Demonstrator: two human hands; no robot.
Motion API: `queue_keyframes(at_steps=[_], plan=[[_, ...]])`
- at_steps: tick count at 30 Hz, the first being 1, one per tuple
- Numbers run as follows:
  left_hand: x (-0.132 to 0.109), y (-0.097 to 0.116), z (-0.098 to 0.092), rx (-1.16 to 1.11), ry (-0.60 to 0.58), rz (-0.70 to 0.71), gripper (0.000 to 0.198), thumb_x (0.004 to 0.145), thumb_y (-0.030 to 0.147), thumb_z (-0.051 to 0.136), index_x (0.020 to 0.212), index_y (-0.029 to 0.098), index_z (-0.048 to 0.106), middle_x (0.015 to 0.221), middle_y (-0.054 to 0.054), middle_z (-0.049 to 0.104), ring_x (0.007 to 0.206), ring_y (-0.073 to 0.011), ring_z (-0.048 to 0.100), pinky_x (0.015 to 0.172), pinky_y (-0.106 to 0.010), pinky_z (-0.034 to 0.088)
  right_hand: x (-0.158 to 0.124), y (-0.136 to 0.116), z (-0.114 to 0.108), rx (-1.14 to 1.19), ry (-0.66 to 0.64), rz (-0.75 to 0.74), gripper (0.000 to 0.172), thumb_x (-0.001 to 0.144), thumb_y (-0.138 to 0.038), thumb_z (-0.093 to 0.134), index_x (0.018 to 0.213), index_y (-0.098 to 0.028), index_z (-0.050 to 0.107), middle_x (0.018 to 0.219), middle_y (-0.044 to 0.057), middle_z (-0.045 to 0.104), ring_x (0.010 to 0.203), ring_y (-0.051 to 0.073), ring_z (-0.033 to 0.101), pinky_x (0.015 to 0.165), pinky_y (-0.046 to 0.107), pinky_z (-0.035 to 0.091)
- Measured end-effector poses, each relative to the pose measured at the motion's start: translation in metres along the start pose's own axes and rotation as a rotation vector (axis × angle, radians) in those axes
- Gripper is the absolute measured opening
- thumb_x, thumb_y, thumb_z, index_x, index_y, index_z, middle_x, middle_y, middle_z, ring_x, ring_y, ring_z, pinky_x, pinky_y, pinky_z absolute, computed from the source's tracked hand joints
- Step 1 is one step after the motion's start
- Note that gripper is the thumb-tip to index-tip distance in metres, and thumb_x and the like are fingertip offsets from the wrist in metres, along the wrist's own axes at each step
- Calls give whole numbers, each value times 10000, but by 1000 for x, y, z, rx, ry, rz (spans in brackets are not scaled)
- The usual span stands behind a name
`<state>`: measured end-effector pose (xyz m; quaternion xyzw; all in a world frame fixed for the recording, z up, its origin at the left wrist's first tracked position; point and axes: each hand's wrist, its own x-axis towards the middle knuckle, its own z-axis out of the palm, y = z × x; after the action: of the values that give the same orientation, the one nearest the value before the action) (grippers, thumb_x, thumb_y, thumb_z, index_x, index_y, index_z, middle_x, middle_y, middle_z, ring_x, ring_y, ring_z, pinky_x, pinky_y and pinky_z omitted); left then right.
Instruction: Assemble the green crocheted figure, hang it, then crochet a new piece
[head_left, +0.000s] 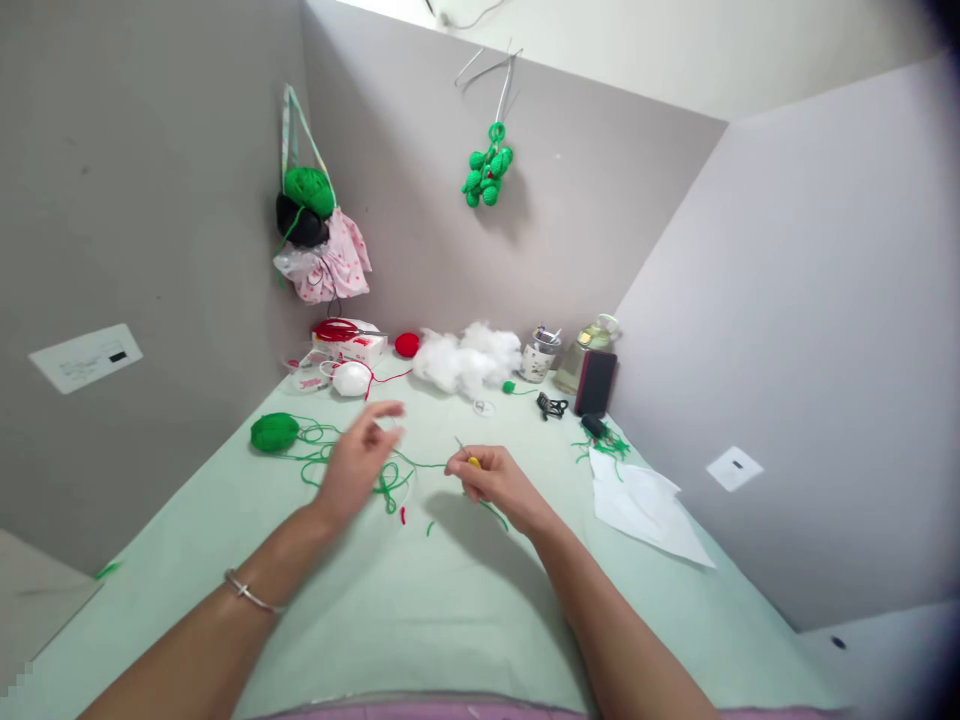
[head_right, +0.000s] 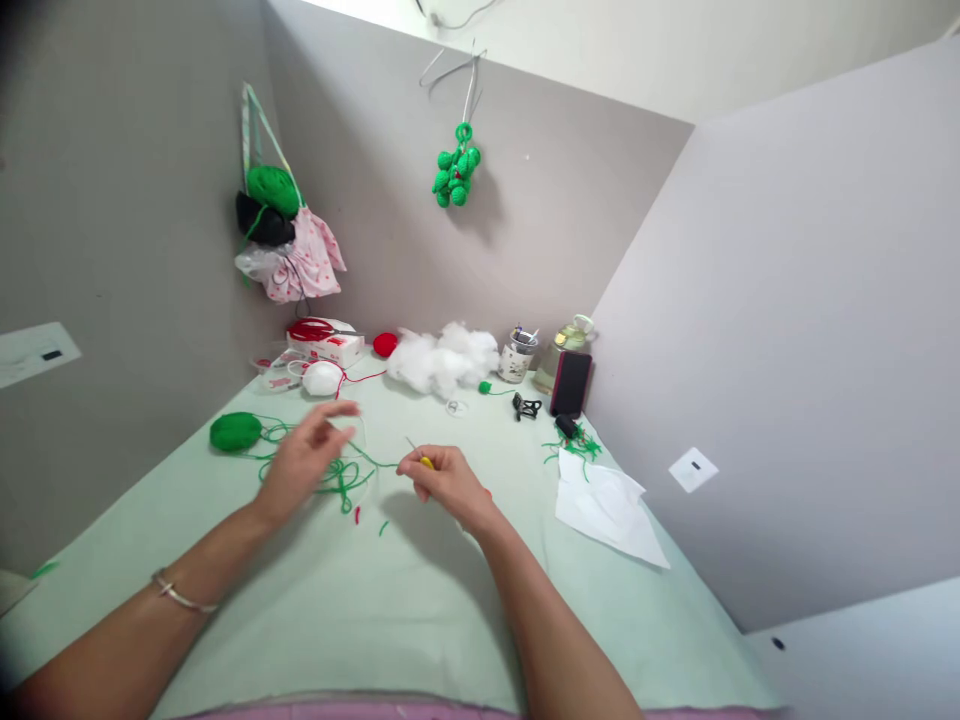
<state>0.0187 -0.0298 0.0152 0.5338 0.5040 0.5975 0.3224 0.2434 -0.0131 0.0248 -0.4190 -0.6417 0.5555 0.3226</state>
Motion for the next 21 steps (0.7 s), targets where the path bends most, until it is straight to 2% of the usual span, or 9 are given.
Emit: queue_keyframes(at_steps=[1, 2, 4, 6, 10, 13, 16, 19, 21], plan=[[-7, 2, 8, -27, -257, -8, 365, 838, 415, 701, 1166, 256, 687, 856, -4, 675, 631, -147, 537, 595, -257, 446, -1, 0, 3, -10, -28, -2, 316, 833, -469, 707, 793, -156, 717, 491, -54, 503, 485, 75, 327, 502, 252, 202], [-11, 4, 13, -30, -433, -28, 332, 846, 441, 690, 1115, 247, 706, 847, -9, 685, 643, -155, 553, 592, -259, 448, -2, -1, 5, -17, -51, -4, 320, 831, -475, 708, 790, -158, 718, 504, -50, 515, 491, 78, 341, 506, 252, 212], [-14, 5, 17, -20, -577, -62, 257, 851, 463, 672, 908, 219, 725, 707, 8, 628, 618, -157, 522, 569, -255, 414, -3, -1, 4, -24, -70, -5, 323, 828, -483, 708, 798, -162, 716, 520, -47, 526, 496, 79, 343, 508, 253, 214], [-7, 3, 10, -10, -477, -81, 280, 844, 462, 662, 738, 204, 680, 596, 31, 518, 585, -148, 457, 561, -251, 365, -1, 0, -4, -25, -59, 3, 316, 824, -480, 711, 813, -164, 708, 518, -55, 511, 487, 75, 314, 497, 254, 190], [17, -7, -15, -26, -178, -106, 295, 844, 479, 648, 735, 205, 653, 603, 40, 466, 599, -148, 423, 589, -260, 333, 7, 7, -26, -3, -38, 40, 325, 834, -495, 695, 797, -175, 652, 519, -75, 470, 464, 66, 245, 476, 258, 127], [27, -13, -26, -67, -35, -116, 315, 852, 510, 626, 743, 215, 621, 617, 41, 461, 611, -151, 428, 607, -261, 342, 6, 9, -27, -3, -108, 62, 314, 850, -489, 679, 800, -180, 654, 525, -70, 492, 462, 68, 242, 473, 257, 124], [28, -14, -26, -103, -59, -125, 344, 843, 536, 636, 737, 209, 609, 612, 41, 468, 599, -142, 436, 612, -253, 362, -2, 4, -3, -31, -307, 73, 249, 827, -424, 724, 810, -176, 730, 639, -7, 653, 493, 79, 341, 477, 254, 215], [25, -11, -21, -104, -228, -147, 382, 792, 555, 705, 702, 187, 652, 592, 25, 498, 579, -139, 454, 587, -254, 372, -6, 1, 22, -71, -524, 65, 127, 731, -309, 817, 748, -190, 776, 762, 36, 741, 666, 152, 570, 590, 274, 399], [22, -10, -18, -91, -320, -163, 392, 777, 560, 725, 689, 180, 678, 580, 17, 506, 568, -140, 455, 572, -257, 369, -2, 5, 23, -85, -518, 67, 116, 732, -309, 804, 725, -195, 784, 760, 38, 745, 706, 177, 612, 618, 283, 435]])
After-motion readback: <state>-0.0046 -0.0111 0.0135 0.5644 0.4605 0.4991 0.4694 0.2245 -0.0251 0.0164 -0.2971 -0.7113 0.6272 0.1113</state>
